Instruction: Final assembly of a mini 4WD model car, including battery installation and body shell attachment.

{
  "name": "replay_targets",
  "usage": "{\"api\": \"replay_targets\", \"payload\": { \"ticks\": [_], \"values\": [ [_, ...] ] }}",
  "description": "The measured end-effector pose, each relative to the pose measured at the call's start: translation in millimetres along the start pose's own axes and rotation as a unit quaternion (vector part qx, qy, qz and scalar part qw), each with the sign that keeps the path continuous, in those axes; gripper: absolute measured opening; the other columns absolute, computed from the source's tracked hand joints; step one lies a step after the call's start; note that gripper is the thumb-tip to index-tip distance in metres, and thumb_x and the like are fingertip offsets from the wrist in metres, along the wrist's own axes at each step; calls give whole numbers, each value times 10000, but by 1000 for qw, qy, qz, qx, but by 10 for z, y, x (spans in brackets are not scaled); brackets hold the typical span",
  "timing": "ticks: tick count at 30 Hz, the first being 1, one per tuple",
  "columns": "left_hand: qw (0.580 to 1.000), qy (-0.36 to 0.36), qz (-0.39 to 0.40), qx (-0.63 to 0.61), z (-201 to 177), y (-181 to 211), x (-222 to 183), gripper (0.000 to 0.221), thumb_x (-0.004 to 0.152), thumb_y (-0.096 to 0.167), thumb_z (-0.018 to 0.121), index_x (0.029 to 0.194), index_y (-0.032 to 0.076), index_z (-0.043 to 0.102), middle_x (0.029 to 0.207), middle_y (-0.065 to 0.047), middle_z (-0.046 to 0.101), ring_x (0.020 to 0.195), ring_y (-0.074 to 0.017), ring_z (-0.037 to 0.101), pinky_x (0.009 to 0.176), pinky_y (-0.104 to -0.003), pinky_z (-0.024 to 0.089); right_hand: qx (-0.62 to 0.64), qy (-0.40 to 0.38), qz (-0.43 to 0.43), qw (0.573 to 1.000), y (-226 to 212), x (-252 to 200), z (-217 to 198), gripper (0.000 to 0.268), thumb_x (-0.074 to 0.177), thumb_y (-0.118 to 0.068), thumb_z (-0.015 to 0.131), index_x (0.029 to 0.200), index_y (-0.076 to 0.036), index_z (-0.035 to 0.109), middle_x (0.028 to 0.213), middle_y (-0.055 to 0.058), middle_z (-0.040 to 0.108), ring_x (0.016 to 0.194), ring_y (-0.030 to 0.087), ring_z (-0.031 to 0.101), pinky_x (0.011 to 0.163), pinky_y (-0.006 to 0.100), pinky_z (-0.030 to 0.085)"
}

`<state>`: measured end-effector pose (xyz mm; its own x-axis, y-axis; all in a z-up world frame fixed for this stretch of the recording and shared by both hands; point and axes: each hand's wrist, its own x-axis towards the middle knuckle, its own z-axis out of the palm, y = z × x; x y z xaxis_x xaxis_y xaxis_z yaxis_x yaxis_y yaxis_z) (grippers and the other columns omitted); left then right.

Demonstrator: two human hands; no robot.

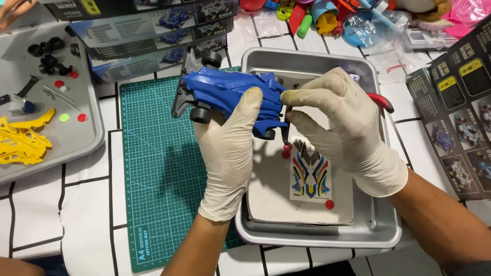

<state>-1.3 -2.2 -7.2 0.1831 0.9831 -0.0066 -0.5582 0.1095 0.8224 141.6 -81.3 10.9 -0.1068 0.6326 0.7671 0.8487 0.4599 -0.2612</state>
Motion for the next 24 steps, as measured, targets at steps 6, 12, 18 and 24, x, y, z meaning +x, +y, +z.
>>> {"api": "replay_targets", "payload": {
  "ticks": [6, 12, 18, 24],
  "values": [
    [1000, -6, -10, 12, 23, 32, -18, 491, 798, 111, 814, 1256, 27, 658, 1171, -140, 746, 1077, -238, 735, 1034, -402, 628, -56, -40, -48, 996, 104, -42, -54, 336, 972, -49, 848, 1224, -6, 631, 1084, 129, 665, 927, 299, 654, 831, 444, 462],
    [999, -25, 18, -27, -44, -109, 16, 399, 824, 47, 815, 1198, 28, 676, 1123, -146, 747, 1015, -244, 740, 974, -409, 654, -107, -23, -72, 991, 160, -98, -52, 376, 1022, -157, 847, 1301, -73, 610, 1080, 104, 688, 885, 303, 612, 779, 440, 426],
    [999, -28, 16, 10, 4, -28, -22, 366, 844, 80, 798, 1186, 38, 674, 1103, -111, 748, 982, -218, 731, 944, -378, 638, -110, -52, -115, 986, 223, -46, -109, 356, 1033, -186, 796, 1256, -28, 568, 1092, 143, 661, 843, 318, 589, 714, 444, 461],
    [999, -38, 14, 37, 45, 28, -16, 245, 879, 126, 748, 1103, 36, 703, 1032, -111, 757, 937, -245, 746, 891, -389, 654, -97, -57, -109, 988, 247, -46, -86, 290, 1032, -160, 760, 1218, -28, 582, 1085, 139, 669, 855, 315, 584, 714, 436, 425]
  ]
}}
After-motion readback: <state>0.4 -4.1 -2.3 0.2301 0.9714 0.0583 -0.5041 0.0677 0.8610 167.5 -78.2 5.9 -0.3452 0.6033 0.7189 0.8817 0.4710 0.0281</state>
